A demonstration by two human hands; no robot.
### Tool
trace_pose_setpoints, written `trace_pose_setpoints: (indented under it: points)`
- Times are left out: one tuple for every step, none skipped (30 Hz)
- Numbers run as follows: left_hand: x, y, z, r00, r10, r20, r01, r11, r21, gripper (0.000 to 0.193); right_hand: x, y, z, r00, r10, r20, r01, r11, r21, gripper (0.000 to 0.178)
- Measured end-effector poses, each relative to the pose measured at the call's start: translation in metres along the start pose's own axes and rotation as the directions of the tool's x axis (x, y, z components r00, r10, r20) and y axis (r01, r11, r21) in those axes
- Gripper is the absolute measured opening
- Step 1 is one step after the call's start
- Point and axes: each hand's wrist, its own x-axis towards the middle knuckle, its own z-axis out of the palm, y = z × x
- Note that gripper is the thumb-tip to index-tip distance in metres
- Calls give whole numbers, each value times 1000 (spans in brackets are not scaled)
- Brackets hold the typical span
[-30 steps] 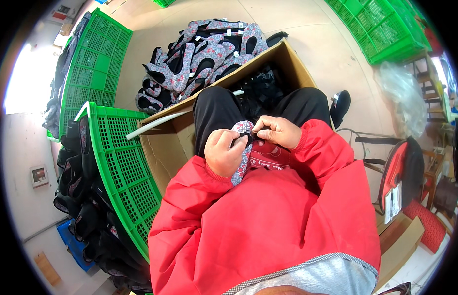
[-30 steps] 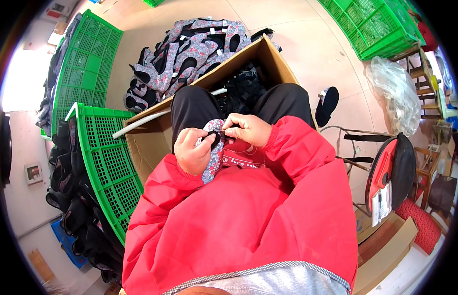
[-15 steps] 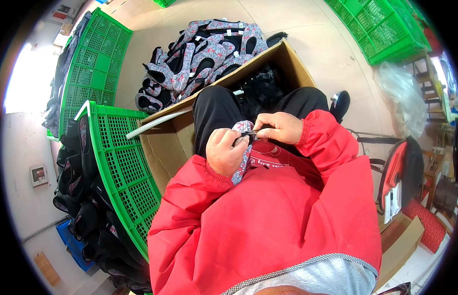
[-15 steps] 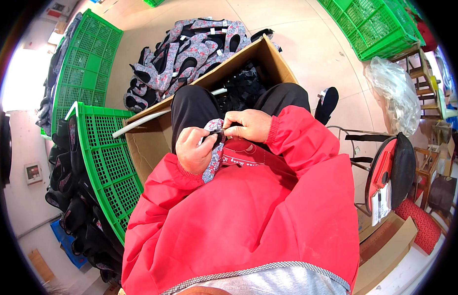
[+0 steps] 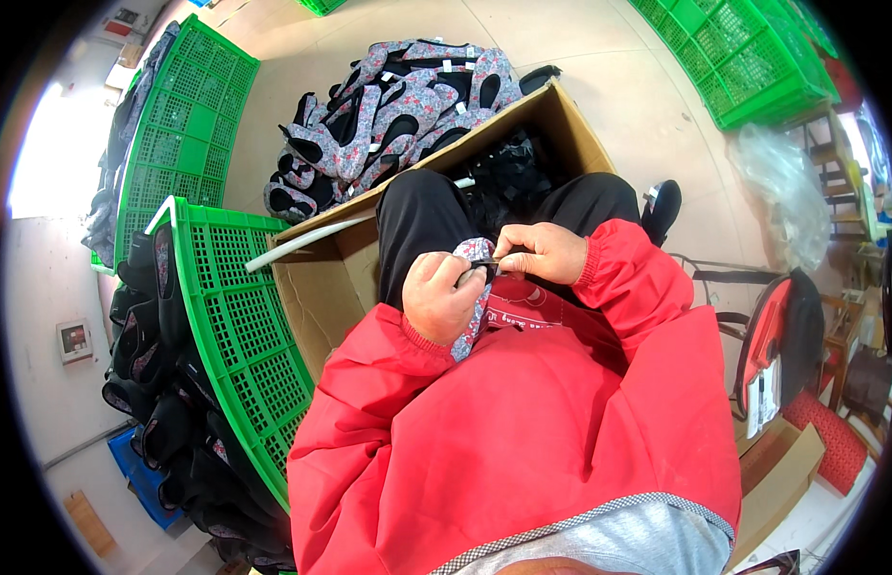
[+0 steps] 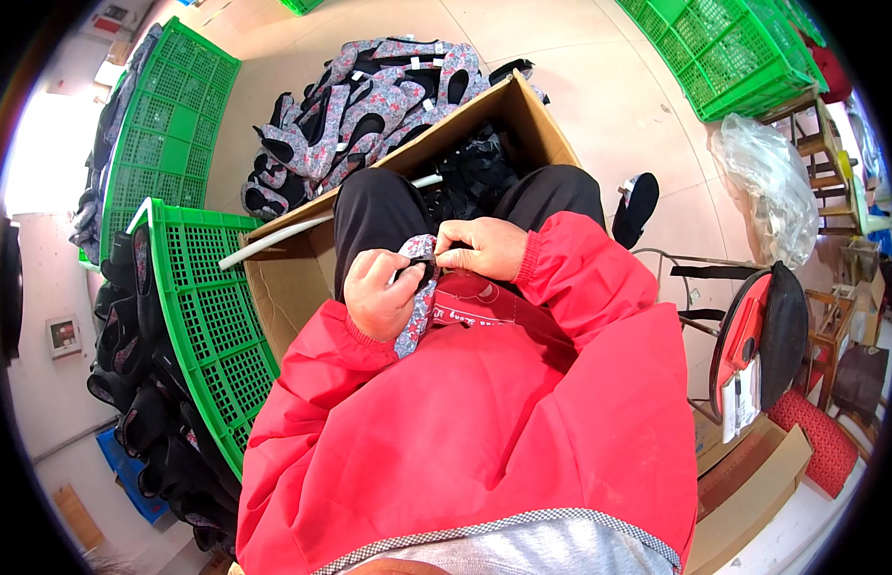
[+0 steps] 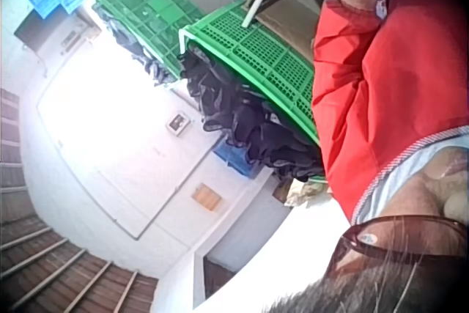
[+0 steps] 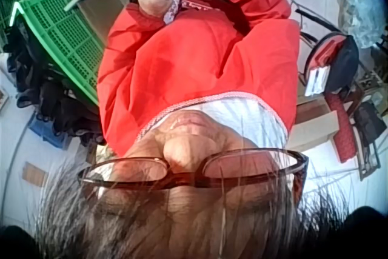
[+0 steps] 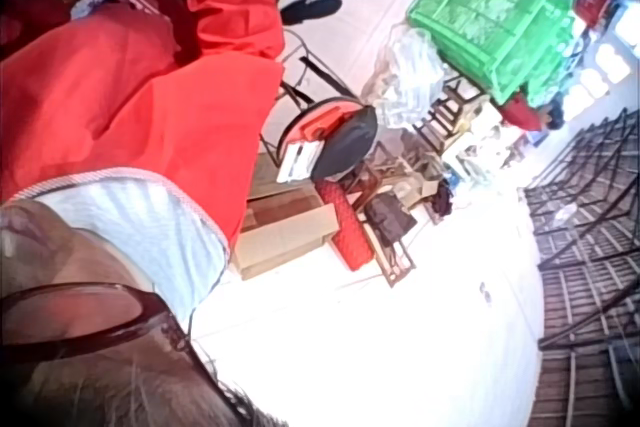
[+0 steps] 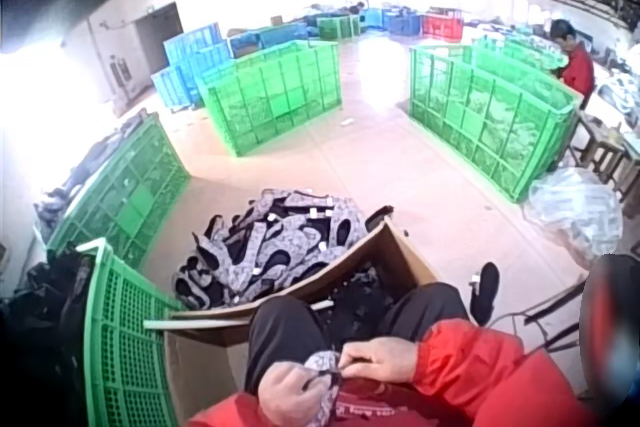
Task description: The person sits on the floor and sews the upper fabric to the sole of a slipper using a needle and thread. They repeatedly pick up slippers from a cardboard box, stitch the edges, and place the finished items into a green plastic crate.
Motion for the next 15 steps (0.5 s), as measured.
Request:
trace_pose_setpoints:
  points:
    - [0,-1,0,1000,3,0,-3,1000,-1,17,0,1,0,1000,-3,-4,3,1000,11,19]
    - [-1,-1,1,1000,5,0,-5,1000,-1,17,0,2,1,1000,-4,-6,4,1000,28,19]
    - [-1,-2,1,1000,8,0,-8,1000,-1,17,0,3,2,1000,-5,-9,6,999,44,18]
    - [-1,-2,1,1000,6,5,-6,1000,-1,17,0,4,3,1000,-6,-12,7,998,60,18]
    - [-1,-2,1,1000,5,10,-5,1000,-3,17,0,6,3,1000,-6,-16,7,998,63,18]
    - [-1,-1,1,1000,4,15,-4,1000,-6,17,0,7,4,1000,-6,-20,7,998,65,18]
    - [-1,-2,1,1000,6,13,-6,1000,-2,15,0,8,4,1000,-5,-24,7,998,67,17]
    - [-1,-2,2,1000,6,11,-6,1000,4,14,0,9,5,1000,9,-27,-7,997,77,18]
    - [-1,-2,2,1000,6,9,-6,1000,10,12,0,9,5,999,23,-30,-21,996,87,19]
    - [0,-2,2,1000,7,15,-7,1000,4,14,0,9,5,999,38,-33,-35,995,97,20]
    - [1,-1,1,1000,7,20,-7,1000,-1,16,0,10,6,999,28,-36,-24,994,102,19]
    - [1,-1,0,1000,7,25,-7,1000,-6,17,0,9,7,999,17,-40,-13,994,108,18]
    - [1,-1,0,1000,4,28,-4,1000,-4,17,-1,10,8,999,7,-43,-2,994,113,16]
    - [0,-2,1,1000,3,30,-3,1000,-4,17,-1,11,9,999,18,-50,-12,994,113,16]
    - [0,-2,1,999,2,32,-2,1000,-4,17,-2,13,10,998,28,-57,-21,993,113,16]
